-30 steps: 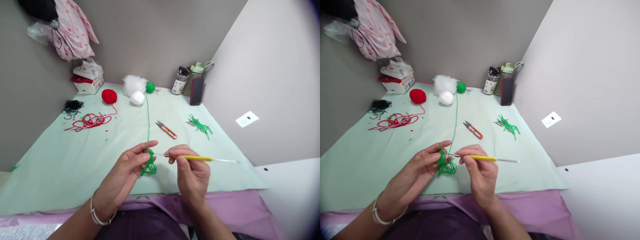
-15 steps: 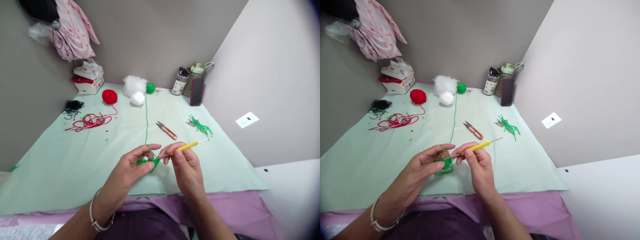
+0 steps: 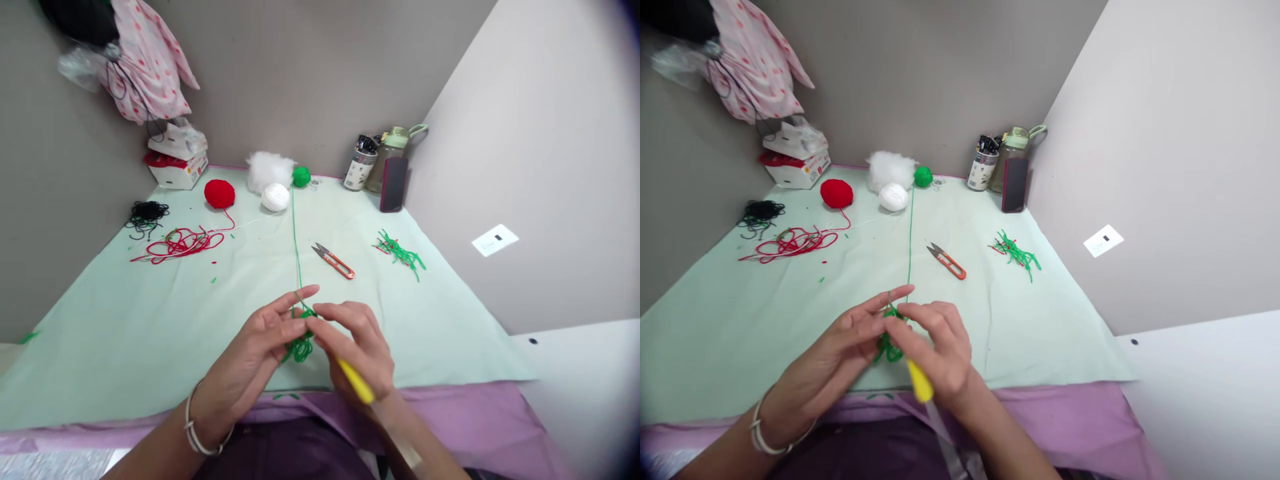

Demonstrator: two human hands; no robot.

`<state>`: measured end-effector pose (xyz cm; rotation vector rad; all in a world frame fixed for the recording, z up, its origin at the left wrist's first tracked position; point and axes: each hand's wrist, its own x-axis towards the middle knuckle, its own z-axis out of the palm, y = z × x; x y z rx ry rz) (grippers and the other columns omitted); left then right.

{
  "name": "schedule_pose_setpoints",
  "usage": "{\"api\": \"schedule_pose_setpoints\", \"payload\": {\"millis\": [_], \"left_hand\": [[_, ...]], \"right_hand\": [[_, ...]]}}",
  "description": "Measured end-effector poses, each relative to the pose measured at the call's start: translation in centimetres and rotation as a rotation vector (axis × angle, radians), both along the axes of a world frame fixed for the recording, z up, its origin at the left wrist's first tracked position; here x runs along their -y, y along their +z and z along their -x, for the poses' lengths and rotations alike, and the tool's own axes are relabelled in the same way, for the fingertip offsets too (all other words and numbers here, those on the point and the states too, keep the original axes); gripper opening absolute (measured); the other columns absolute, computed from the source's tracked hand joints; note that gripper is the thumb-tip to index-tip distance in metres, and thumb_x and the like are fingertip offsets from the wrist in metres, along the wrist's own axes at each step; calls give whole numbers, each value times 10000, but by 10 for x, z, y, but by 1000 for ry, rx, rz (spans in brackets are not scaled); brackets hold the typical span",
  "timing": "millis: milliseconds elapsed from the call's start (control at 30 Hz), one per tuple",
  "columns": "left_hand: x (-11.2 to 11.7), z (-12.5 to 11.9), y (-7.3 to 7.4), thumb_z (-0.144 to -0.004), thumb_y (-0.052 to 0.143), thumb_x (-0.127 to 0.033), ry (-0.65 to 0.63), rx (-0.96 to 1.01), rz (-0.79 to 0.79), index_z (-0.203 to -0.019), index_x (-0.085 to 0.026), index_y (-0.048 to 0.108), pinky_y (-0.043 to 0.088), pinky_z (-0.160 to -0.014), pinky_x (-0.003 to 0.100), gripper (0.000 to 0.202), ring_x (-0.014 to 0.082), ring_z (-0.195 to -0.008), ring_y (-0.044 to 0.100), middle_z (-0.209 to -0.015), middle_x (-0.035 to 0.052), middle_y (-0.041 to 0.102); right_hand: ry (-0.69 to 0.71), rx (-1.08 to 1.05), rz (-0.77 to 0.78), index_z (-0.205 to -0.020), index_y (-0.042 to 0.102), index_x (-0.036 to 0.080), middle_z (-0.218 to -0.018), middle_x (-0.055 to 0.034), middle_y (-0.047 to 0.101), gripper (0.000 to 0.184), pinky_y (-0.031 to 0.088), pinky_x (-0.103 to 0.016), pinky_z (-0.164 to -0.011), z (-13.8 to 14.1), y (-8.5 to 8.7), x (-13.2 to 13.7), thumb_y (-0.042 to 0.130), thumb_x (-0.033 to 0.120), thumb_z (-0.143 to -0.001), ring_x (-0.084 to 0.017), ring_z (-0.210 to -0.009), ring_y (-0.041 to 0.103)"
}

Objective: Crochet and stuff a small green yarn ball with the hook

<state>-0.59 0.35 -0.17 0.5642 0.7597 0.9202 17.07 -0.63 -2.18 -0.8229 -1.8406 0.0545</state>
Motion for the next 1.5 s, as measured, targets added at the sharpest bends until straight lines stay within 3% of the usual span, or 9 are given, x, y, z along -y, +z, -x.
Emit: {"api": "schedule_pose_setpoints", "payload": {"millis": [133,200,400,600,767,900,1000,1267,1500], "left_hand": [[-2,3,4,-809,875,-316,25,7,-25,-1223,-250,822,414,-772,291,422,164,-811,554,-877,31,697],[-1,1,5,-799,879,-311,24,-43,-80,-1186,-273,839,409,-766,284,391,166,-832,545,-899,28,694],[3,-7,4,-802,900,-334,95,-175,-161,-1164,-326,849,442,-800,269,366,167,-901,557,-945,12,698],[0,-6,3,-823,884,-330,39,12,-16,-1182,-260,844,466,-900,268,368,168,-942,628,-932,28,748],[-4,-1,4,-805,884,-344,46,32,9,-1105,-243,869,469,-847,272,317,172,-895,635,-935,31,737],[-1,0,2,-815,877,-328,25,-133,-133,-1149,-316,857,429,-796,279,335,189,-922,585,-949,25,732],[1,0,-1,-869,834,-341,12,-195,-198,-1194,-361,838,419,-815,284,326,192,-974,561,-1021,21,717],[1,-4,3,-815,886,-327,25,-180,-151,-1245,-397,811,436,-871,280,442,187,-996,570,-986,11,687],[3,-1,1,-855,853,-319,107,-319,-252,-1157,-344,836,455,-717,253,303,152,-827,546,-896,-3,644]], "right_hand": [[140,-481,345,-1091,770,257,-897,-60,773,227,581,-357,-671,1,3,-3,546,221,-1078,-204,-780,696],[177,-554,405,-1011,780,246,-877,-59,774,212,586,-345,-657,4,6,-6,579,277,-1072,-202,-770,700],[127,-384,328,-1125,792,273,-988,-71,808,220,635,-371,-738,9,3,-4,596,199,-1055,-223,-887,754],[-17,1,3,-1295,759,314,-1118,-90,796,382,608,-393,-787,4,-4,2,623,98,-1011,-231,-928,734],[78,-472,300,-1087,796,273,-927,-61,787,224,589,-349,-674,3,5,-3,591,190,-1055,-205,-805,710],[184,-542,453,-1000,816,258,-917,-62,806,174,617,-366,-735,6,5,-8,652,300,-1038,-221,-856,736],[189,-537,473,-1024,828,272,-953,-62,824,159,627,-400,-826,8,3,-10,671,294,-1028,-237,-937,751],[267,-600,507,-1031,832,282,-925,-43,793,158,614,-329,-741,7,4,-10,676,303,-1029,-192,-844,728],[189,-650,444,-1048,800,269,-937,-37,775,193,564,-311,-720,3,2,-5,611,232,-1060,-171,-804,673]]}}
